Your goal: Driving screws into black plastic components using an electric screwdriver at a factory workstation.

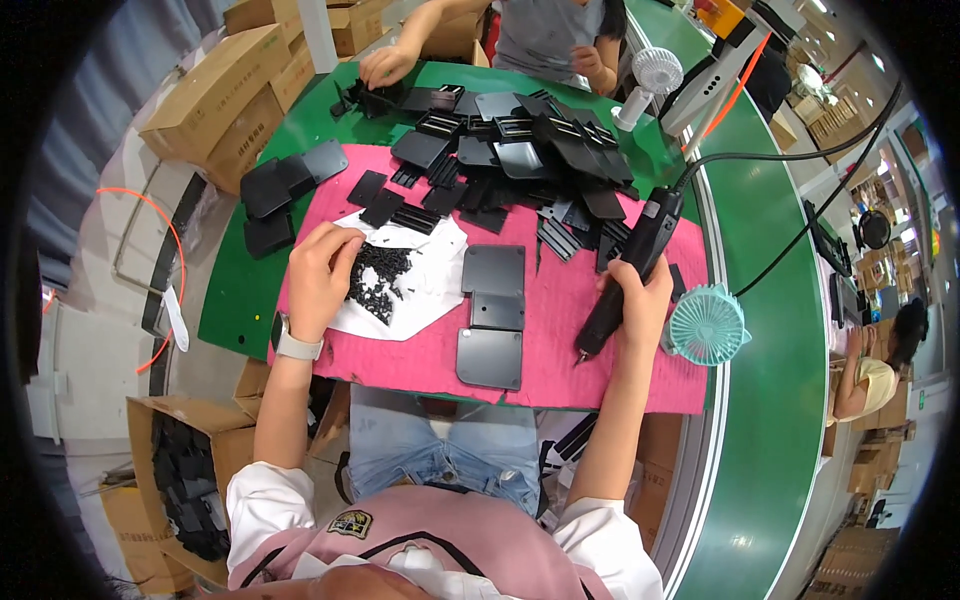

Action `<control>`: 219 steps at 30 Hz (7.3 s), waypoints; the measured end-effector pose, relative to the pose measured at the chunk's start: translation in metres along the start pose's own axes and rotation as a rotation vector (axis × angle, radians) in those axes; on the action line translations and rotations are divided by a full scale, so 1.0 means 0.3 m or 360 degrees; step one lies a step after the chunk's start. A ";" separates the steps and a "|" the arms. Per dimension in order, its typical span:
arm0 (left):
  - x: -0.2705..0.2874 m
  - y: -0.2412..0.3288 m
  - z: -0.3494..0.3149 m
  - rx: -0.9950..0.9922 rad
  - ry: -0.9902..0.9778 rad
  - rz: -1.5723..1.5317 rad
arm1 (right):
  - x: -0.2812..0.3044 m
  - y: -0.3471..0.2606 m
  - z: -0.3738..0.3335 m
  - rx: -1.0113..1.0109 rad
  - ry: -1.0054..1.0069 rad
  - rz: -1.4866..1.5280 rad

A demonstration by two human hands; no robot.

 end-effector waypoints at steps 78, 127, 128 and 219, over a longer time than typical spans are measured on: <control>-0.340 0.130 -0.102 0.0716 -0.0727 -0.0922 | -0.248 -0.271 -0.099 0.0585 -0.0891 0.0613; -0.320 0.131 -0.098 0.1179 -0.0748 -0.1963 | -0.223 -0.299 -0.098 0.0869 -0.0841 0.1713; -0.325 0.125 -0.104 0.1179 -0.0747 -0.1966 | -0.221 -0.304 -0.100 0.0868 -0.0842 0.1710; -0.203 0.154 -0.205 0.0669 0.0818 -0.1904 | 0.423 -0.041 -0.460 0.0985 0.1645 -0.1753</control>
Point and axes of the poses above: each hand's wrist, its own z-axis towards the middle knuckle, its own x-axis out of the back of the hand, y = z × x, the point moved 5 cm from there along z, towards the middle knuckle, and after that the axes turned 13 degrees about -z, right-handed, at the moved point
